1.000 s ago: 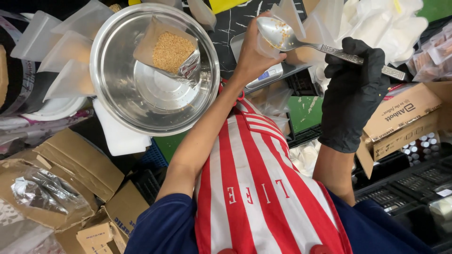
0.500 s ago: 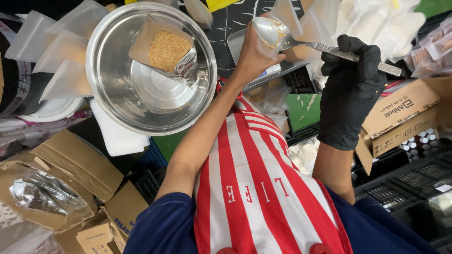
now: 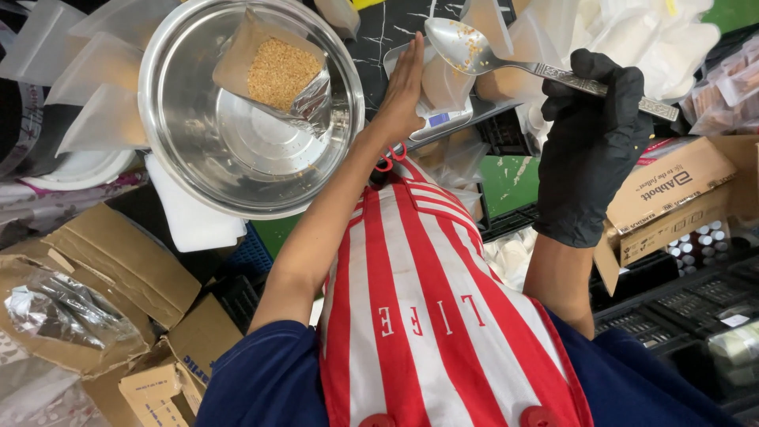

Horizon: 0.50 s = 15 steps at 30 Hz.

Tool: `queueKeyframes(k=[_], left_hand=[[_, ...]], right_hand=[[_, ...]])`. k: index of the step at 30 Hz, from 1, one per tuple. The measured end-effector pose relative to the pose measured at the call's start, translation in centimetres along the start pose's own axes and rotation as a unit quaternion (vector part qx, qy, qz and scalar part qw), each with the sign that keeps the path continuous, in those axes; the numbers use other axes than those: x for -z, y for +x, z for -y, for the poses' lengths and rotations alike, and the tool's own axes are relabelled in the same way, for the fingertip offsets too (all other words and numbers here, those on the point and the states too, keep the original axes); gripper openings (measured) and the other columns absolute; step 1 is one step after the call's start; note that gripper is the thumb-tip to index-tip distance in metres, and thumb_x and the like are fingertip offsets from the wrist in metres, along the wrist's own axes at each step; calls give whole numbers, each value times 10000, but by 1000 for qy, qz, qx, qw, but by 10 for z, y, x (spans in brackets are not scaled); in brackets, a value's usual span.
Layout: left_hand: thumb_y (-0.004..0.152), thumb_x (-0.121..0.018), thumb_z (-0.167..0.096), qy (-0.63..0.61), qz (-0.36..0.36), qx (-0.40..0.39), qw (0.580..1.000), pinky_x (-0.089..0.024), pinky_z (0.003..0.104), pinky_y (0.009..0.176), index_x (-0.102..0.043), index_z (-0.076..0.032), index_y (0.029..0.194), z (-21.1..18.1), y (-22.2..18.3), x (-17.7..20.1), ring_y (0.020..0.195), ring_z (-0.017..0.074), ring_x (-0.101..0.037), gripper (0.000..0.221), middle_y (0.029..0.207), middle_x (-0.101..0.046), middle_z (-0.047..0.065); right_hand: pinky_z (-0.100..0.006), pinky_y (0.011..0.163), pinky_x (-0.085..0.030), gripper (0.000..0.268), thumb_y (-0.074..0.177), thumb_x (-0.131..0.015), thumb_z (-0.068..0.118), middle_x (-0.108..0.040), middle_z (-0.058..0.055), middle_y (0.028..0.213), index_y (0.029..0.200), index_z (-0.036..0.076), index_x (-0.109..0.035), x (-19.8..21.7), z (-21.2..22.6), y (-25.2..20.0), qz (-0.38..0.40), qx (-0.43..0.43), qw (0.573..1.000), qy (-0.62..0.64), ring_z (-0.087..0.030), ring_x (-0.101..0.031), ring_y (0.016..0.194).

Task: Manually scooping minced garlic from a large metal bowl into small plastic bags, occasionally checking the weight on a digital scale.

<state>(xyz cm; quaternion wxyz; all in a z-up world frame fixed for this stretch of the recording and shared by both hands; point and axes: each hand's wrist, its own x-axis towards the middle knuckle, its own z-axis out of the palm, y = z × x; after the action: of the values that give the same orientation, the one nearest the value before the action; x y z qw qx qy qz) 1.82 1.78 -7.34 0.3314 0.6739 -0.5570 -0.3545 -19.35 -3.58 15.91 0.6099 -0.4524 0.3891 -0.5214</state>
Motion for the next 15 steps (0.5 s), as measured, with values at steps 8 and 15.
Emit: queueKeyframes(k=[8, 15], left_hand=[[905, -685, 126, -1, -5, -28, 1000, -122, 549, 1382, 121, -158, 1689, 7, 7, 9, 1683, 387, 8, 1159, 1805, 38, 141], [957, -634, 74, -40, 13, -53, 998, -142, 508, 1382, 11, -100, 1689, -13, 12, 26, 1679, 362, -15, 991, 1788, -28, 204]], right_hand=[[-348, 697, -548, 398, 1038, -599, 415, -765, -127, 1180, 1116, 51, -742, 7, -12, 7, 20, 13, 1000, -2, -266, -721, 867], [-344, 711, -541, 394, 1005, -631, 431, -761, -136, 1177, 1102, 66, -743, 6, -11, 9, 3, -14, 1000, 13, -262, -708, 857]])
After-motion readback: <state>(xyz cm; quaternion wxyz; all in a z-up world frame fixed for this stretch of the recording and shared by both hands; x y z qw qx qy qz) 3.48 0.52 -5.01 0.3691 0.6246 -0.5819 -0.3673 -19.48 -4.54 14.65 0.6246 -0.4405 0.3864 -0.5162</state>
